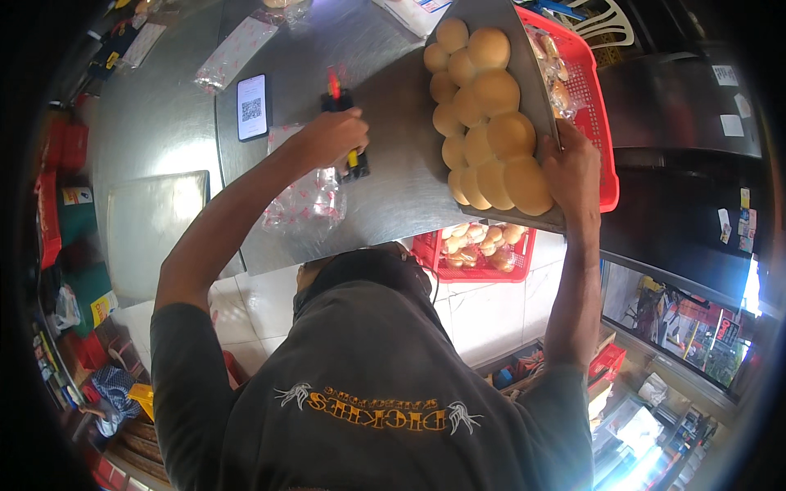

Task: The person places round buns into clear plastic bags, seals them, and places them into red baskets. They repeatedly retrieve buns from a metal tray, pack them into bags, and organize the packaged buns into baskets on the counter.

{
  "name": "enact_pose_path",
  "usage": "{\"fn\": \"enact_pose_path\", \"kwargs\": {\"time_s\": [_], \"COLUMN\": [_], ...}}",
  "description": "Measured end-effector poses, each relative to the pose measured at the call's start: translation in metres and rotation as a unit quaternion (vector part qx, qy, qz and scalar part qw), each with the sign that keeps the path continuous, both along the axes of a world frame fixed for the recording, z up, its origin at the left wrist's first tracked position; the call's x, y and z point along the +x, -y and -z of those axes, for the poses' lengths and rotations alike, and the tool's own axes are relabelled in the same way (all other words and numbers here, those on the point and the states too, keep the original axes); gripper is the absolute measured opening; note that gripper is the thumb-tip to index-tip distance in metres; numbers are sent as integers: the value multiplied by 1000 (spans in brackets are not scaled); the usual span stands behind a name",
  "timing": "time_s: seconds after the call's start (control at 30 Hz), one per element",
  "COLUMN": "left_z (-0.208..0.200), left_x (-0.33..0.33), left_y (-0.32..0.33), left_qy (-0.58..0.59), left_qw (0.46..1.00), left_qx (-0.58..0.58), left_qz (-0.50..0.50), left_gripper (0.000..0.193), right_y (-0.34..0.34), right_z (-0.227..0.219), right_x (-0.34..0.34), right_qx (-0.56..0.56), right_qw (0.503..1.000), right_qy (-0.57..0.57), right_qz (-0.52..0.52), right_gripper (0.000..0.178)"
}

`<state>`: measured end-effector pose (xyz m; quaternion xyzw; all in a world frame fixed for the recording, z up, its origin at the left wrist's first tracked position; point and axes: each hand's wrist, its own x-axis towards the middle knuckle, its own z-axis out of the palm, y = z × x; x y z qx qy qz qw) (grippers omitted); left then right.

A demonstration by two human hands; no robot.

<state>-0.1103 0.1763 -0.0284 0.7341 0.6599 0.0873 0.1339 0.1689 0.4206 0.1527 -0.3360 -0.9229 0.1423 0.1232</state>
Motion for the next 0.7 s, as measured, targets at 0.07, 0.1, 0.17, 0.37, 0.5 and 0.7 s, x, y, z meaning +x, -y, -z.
{"fn": "enact_pose_path", "kwargs": {"time_s": [0.07, 0.1, 0.17, 0.37, 0.5, 0.7], "left_z": [12, 0, -29, -76, -14, 18], "left_x": [-6, -3, 4, 82, 108, 111], "left_y": [25, 27, 31, -15, -64, -42], "left_qy": [5, -18, -67, 370, 462, 306], "left_qw": [999, 999, 985, 866, 699, 797], "left_qx": [29, -34, -157, 215, 443, 338], "left_qz": [-22, -27, -37, -258, -319, -396], "left_gripper": [33, 37, 45, 69, 55, 62], "right_y": [9, 17, 33, 99, 139, 154], "right_z": [-5, -8, -9, 15, 50, 86], "right_x": [-3, -4, -3, -41, -71, -81], "right_qx": [12, 19, 7, -85, -91, -60], "right_qw": [1000, 999, 999, 993, 989, 988], "right_qy": [11, 15, 23, -17, -14, 42], "right_qz": [25, 37, 36, -75, -118, -133], "right_gripper": [29, 28, 28, 45, 40, 55]}}
